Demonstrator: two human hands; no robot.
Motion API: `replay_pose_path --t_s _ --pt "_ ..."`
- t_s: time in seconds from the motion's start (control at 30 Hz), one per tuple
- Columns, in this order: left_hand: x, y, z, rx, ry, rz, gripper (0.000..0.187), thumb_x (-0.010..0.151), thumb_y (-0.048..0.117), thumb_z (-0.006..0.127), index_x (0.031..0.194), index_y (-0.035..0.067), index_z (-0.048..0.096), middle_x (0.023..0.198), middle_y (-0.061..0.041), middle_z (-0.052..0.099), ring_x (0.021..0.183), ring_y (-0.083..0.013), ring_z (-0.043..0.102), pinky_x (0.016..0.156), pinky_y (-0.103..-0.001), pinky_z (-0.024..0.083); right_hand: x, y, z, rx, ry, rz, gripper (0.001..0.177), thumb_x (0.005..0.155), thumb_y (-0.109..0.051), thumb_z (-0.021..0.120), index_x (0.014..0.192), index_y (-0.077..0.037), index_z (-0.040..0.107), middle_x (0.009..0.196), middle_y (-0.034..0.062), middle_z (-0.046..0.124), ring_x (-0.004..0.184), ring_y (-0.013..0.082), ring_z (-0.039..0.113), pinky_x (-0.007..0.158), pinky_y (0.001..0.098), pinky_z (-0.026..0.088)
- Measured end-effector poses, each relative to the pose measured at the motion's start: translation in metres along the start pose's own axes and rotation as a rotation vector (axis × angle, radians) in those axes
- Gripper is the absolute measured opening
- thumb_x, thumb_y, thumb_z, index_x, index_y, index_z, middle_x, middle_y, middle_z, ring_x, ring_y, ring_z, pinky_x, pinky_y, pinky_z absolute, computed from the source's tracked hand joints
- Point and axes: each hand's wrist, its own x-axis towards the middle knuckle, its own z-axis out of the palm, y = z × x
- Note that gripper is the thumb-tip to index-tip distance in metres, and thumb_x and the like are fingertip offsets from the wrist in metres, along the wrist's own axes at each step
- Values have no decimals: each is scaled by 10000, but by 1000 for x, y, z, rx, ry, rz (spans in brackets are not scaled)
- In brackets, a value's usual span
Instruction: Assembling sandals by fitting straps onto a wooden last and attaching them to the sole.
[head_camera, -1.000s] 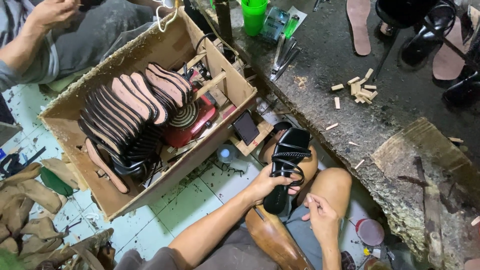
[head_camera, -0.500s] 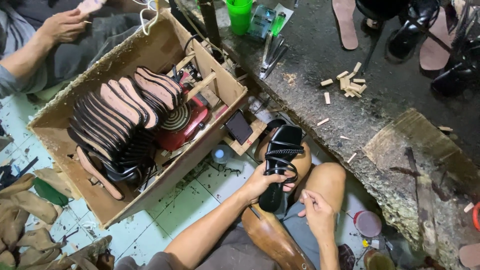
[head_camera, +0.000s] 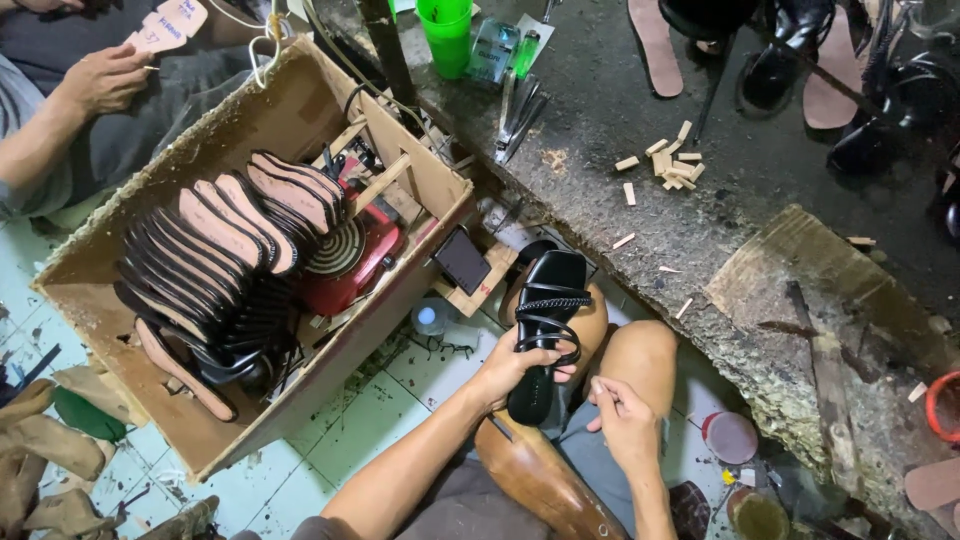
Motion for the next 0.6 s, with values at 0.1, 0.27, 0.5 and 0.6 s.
replay_pose_path --t_s 0.1,0.27,0.5,0.6 --pt "-3 4 5 -18 10 0 341 822 -32 663 1137 -117 564 1134 -259 681 891 -395 714 829 -465 632 5 8 1 -1 6 0 267 933 -266 643 1133 -144 771 943 63 799 551 173 714 397 249 445" --pt "0 -2 -1 -19 4 -10 349 829 -33 664 1151 -88 541 1145 -261 684 910 -399 710 856 -488 627 -2 -3 -1 -19 4 20 264 934 -278 639 1125 -156 774 943 32 790 565 158 713 416 251 456" --pt "2 -3 -4 -18 -6 -9 348 837 -37 654 1161 -94 540 1152 -256 681 921 -396 708 863 -492 626 -3 -6 -1 -31 6 37 261 932 -280 636 1123 -165 771 941 37 795 569 147 711 417 256 497" --pt "0 -1 -2 -11 -9 -7 338 842 -25 660 1155 -96 554 1159 -253 680 922 -389 711 862 -476 627 1 -1 1 8 9 19 268 929 -269 643 1127 -142 771 944 59 792 549 172 709 390 256 461"
